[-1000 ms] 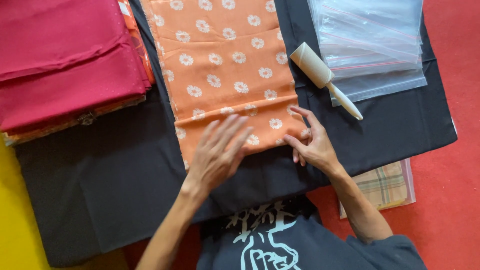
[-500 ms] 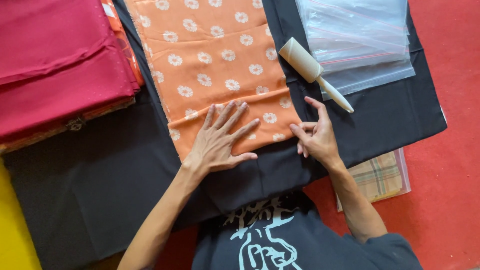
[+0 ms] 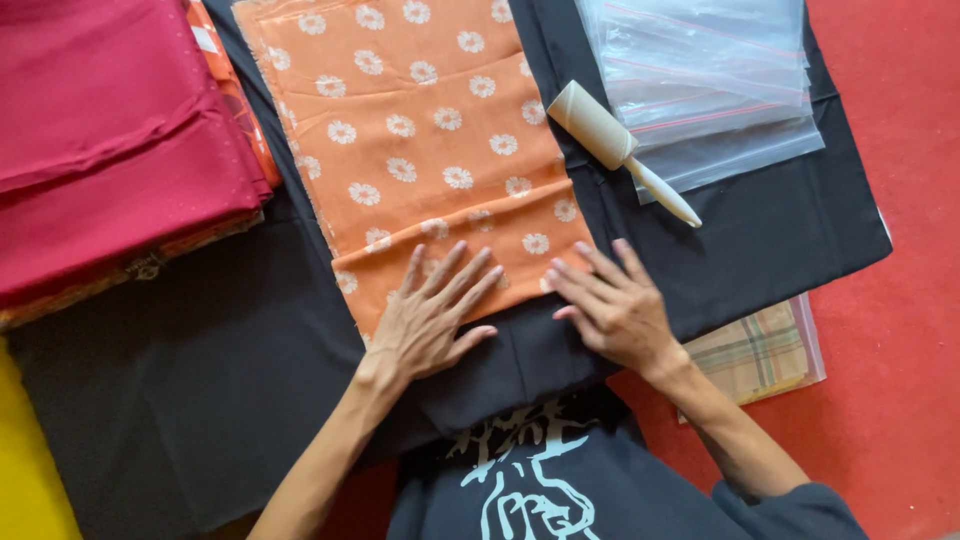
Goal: The person uses a lint roller to roll over an orange patterned fabric on a black table. They repeatedly fold and unfold the fabric while continuing to roll it. Stacks of other fabrics and plastic bags are visible nearby.
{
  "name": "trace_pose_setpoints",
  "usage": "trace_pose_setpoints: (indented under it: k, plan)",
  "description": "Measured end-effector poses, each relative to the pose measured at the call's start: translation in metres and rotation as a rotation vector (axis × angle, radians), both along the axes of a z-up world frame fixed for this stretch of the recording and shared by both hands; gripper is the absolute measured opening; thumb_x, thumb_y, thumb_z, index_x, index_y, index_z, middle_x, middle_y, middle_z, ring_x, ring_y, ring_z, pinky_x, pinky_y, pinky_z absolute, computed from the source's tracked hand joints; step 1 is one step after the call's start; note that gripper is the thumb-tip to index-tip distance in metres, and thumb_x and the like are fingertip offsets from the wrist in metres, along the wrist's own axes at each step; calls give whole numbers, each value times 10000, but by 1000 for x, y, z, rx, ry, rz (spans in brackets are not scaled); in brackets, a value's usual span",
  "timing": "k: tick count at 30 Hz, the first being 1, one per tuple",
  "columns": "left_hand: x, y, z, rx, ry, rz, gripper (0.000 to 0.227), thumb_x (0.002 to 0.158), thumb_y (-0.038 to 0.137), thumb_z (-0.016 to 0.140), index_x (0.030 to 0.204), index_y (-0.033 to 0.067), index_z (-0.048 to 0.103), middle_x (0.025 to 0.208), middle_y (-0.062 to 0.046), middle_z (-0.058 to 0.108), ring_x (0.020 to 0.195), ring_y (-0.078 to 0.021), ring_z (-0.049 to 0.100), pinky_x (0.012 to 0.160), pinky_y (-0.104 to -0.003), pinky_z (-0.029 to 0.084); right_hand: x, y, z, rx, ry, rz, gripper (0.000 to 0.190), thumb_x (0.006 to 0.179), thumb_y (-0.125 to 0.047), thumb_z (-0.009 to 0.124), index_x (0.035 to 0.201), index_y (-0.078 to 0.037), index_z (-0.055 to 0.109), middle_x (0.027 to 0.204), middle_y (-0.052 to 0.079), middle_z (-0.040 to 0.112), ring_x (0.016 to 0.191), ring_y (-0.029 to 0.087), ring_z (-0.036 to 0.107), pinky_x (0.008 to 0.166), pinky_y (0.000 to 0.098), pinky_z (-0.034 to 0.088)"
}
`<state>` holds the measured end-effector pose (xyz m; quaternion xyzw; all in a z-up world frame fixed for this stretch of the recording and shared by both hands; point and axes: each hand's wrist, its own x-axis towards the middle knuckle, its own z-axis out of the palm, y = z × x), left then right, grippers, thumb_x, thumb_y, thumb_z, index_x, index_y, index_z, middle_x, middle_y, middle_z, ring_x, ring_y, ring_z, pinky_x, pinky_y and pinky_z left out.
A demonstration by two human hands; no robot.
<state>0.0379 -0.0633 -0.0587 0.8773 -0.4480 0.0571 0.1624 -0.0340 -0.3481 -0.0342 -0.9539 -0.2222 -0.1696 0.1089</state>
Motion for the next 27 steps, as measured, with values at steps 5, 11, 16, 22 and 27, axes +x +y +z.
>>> trace_pose_setpoints:
  k: [5, 11, 16, 22, 27]
  plan:
    - [-15, 31, 10, 7, -33, 33, 579, 1041, 526, 383, 1574, 301, 398, 1614, 4, 404, 1499, -266, 337, 1221, -570, 169, 1, 10, 20, -57, -17, -93, 459, 998, -446, 614, 1357, -173, 694, 1411, 99, 660, 1351, 369, 577, 1216, 597, 314]
    - [-25, 56, 10, -62, -157, 41, 425, 1061, 324, 463, 1465, 223, 550, 1481, -29, 568, 1370, -238, 532, 1157, -411, 385, 15, 21, 12, -66, 54, 95, 629, 1006, -605, 400, 1473, -227, 585, 1526, 69, 561, 1476, 314, 440, 1249, 550, 235]
    - [-31, 68, 17, -35, -195, 90, 408, 1056, 295, 482, 1443, 200, 569, 1463, -18, 585, 1336, -221, 560, 1148, -371, 413, 20, -15, 13, -174, 123, 33, 703, 1013, -652, 284, 1530, -244, 529, 1574, 24, 525, 1488, 336, 415, 1232, 633, 196]
    - [-26, 70, 19, -21, -342, 17, 380, 1054, 82, 396, 1365, 51, 614, 1345, -147, 643, 1269, -294, 612, 1113, -400, 464, 20, -6, 5, -139, 53, 25, 736, 923, -682, 491, 1506, -236, 550, 1637, 78, 448, 1517, 345, 384, 1244, 613, 220]
    - [-21, 73, 36, -62, -380, 19, 352, 1049, 76, 398, 1295, 11, 642, 1258, -161, 675, 1201, -293, 655, 1090, -405, 498, 32, -6, -5, 11, 49, 194, 570, 934, -507, 651, 1427, -223, 629, 1537, 56, 566, 1442, 282, 494, 1197, 517, 344]
